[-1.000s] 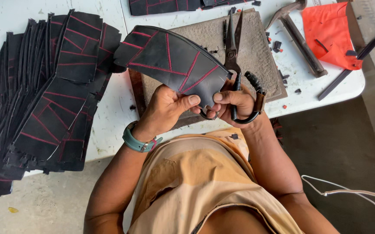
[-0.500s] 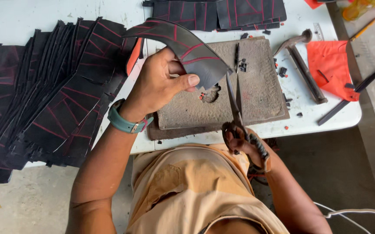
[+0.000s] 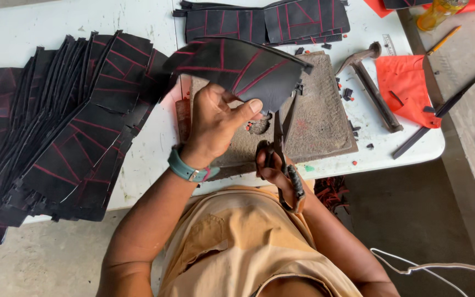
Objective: The person trims the edges of black leather pieces with red stitching using shears and then hammers the edges flat on a work surface. The person handles multiple leather pieces one at a time, cutting and flattening them sequentially.
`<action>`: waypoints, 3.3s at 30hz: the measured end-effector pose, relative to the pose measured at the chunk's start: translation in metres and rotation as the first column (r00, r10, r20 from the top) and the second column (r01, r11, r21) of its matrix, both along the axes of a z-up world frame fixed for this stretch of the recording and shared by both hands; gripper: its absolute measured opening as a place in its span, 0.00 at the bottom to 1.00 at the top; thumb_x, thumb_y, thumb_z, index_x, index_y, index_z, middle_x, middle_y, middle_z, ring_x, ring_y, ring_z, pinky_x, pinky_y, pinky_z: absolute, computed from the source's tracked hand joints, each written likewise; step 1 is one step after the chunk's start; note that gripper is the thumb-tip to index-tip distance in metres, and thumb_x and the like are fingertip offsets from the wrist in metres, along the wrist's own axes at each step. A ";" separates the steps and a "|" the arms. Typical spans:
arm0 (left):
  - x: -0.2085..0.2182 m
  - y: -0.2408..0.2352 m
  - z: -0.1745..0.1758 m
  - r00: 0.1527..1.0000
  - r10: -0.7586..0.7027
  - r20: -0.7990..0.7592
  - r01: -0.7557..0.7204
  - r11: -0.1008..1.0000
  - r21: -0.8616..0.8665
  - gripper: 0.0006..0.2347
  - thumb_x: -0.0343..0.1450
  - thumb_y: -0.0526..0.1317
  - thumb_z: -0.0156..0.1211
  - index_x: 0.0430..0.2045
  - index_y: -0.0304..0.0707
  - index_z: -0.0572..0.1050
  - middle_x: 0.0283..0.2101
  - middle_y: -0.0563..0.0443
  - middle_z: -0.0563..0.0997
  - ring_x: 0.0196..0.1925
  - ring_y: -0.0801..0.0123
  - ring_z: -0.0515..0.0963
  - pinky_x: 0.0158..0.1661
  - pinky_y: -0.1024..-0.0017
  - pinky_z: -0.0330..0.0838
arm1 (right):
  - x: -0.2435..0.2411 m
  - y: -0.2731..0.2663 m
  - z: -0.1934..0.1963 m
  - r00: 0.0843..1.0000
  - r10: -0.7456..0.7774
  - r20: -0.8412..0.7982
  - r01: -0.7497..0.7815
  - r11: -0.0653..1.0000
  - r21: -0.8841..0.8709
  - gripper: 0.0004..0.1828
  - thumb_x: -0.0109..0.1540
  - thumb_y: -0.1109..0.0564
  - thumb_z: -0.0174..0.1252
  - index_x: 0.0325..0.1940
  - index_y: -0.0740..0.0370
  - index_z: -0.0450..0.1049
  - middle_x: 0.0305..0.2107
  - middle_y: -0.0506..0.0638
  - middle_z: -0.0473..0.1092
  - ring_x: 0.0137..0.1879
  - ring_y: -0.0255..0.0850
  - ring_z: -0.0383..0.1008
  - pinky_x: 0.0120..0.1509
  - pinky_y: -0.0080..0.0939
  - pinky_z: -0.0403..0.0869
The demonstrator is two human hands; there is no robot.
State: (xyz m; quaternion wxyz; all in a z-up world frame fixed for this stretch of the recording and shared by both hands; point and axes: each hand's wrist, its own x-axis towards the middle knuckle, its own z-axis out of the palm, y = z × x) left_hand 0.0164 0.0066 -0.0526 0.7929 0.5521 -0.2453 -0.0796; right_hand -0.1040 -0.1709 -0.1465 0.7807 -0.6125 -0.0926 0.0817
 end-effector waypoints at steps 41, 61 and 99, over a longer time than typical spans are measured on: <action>-0.038 -0.014 0.023 0.998 -0.006 0.064 -0.003 0.990 0.142 0.09 0.69 0.30 0.69 0.40 0.31 0.76 0.38 0.51 0.80 0.34 0.76 0.81 0.36 0.77 0.79 | 0.021 -0.009 0.020 0.996 -0.072 -0.047 0.072 0.997 0.009 0.26 0.53 0.50 0.59 0.54 0.56 0.66 0.38 0.45 0.67 0.44 0.35 0.66 0.48 0.35 0.67; 0.022 0.026 0.087 0.948 -0.315 0.041 0.253 0.827 0.501 0.15 0.67 0.38 0.73 0.40 0.29 0.74 0.38 0.51 0.83 0.37 0.78 0.82 0.38 0.77 0.81 | 0.020 -0.029 0.069 0.987 0.019 0.162 -0.095 0.875 0.475 0.30 0.59 0.56 0.58 0.65 0.64 0.64 0.50 0.51 0.66 0.56 0.41 0.67 0.64 0.44 0.67; -0.015 -0.030 0.103 0.870 -0.166 0.464 -0.059 0.900 0.432 0.05 0.71 0.33 0.67 0.32 0.31 0.76 0.36 0.49 0.84 0.44 0.70 0.86 0.52 0.71 0.81 | 0.007 -0.014 0.043 0.990 -0.116 0.081 0.116 0.993 0.000 0.37 0.58 0.44 0.60 0.67 0.65 0.65 0.52 0.50 0.73 0.59 0.38 0.70 0.64 0.40 0.70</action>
